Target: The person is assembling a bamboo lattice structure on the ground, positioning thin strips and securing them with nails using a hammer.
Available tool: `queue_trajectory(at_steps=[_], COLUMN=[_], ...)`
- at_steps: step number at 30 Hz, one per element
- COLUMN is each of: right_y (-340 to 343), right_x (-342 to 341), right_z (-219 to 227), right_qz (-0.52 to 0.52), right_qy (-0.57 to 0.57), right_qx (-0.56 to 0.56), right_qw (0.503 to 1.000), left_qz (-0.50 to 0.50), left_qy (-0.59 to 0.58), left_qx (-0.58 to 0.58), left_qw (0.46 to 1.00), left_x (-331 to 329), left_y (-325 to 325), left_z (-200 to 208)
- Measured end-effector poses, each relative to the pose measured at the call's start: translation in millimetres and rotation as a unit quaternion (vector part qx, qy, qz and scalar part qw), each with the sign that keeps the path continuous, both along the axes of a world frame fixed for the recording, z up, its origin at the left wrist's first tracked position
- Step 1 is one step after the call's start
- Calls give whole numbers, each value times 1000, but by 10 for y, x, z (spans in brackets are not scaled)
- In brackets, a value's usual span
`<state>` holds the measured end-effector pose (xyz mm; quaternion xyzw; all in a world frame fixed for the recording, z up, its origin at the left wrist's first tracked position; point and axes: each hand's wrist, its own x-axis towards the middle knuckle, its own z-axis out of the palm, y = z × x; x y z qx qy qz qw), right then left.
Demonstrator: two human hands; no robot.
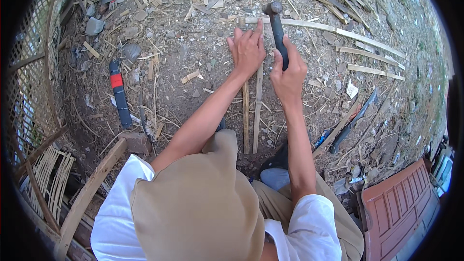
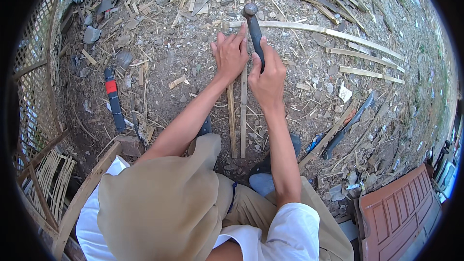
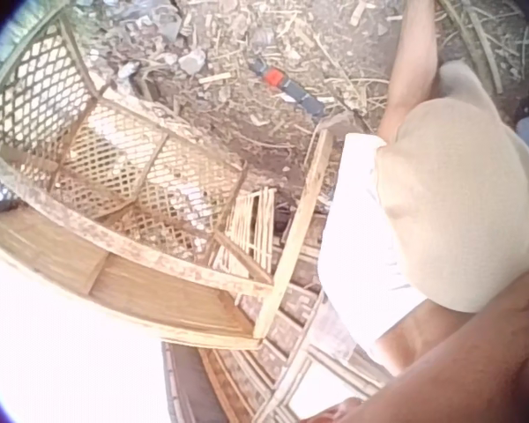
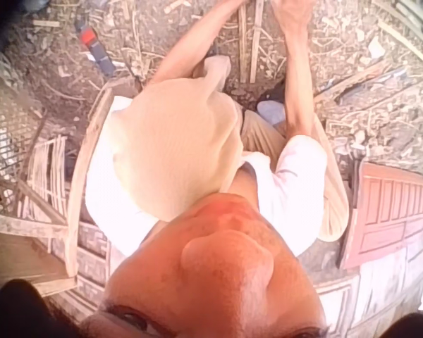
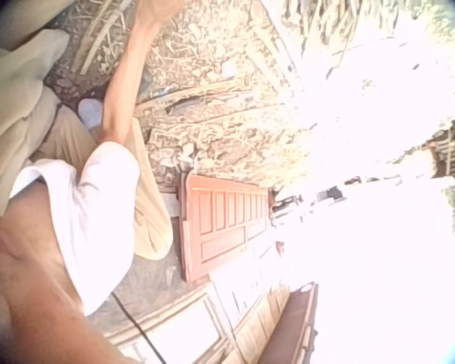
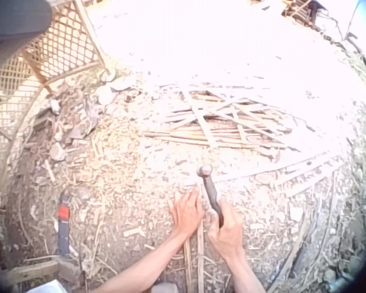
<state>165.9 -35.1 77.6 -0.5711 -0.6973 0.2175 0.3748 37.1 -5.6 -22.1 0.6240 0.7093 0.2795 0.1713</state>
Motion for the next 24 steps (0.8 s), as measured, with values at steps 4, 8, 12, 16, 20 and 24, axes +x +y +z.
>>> queue_trajectory(at_steps=[4,8,12,16,20,24], right_y=[-12,84,-41,63,37,36], right_x=[74,53,66,63,42,72], right_z=[-75,-26,-18,47,48,-65], right_qz=[11,9,-1,-1,-7,9], right_qy=[-24,-5,-6,-13,-10,-19], right_qx=[1,-3,-1,-49,-27,-29], right_qw=[1000,1000,1000,999,1000,999], left_qz=[2,3,0,5,8,2], left_qy=[-2,4,-9,12,6,14], left_qx=[-1,13,2,18,27,17], left_qw=[1000,1000,1000,1000,1000,1000], left_x=[32,14,39,5,25,36], left_y=[-16,56,-14,-42,29,-18], left_z=[15,21,9,-20,-11,-33])
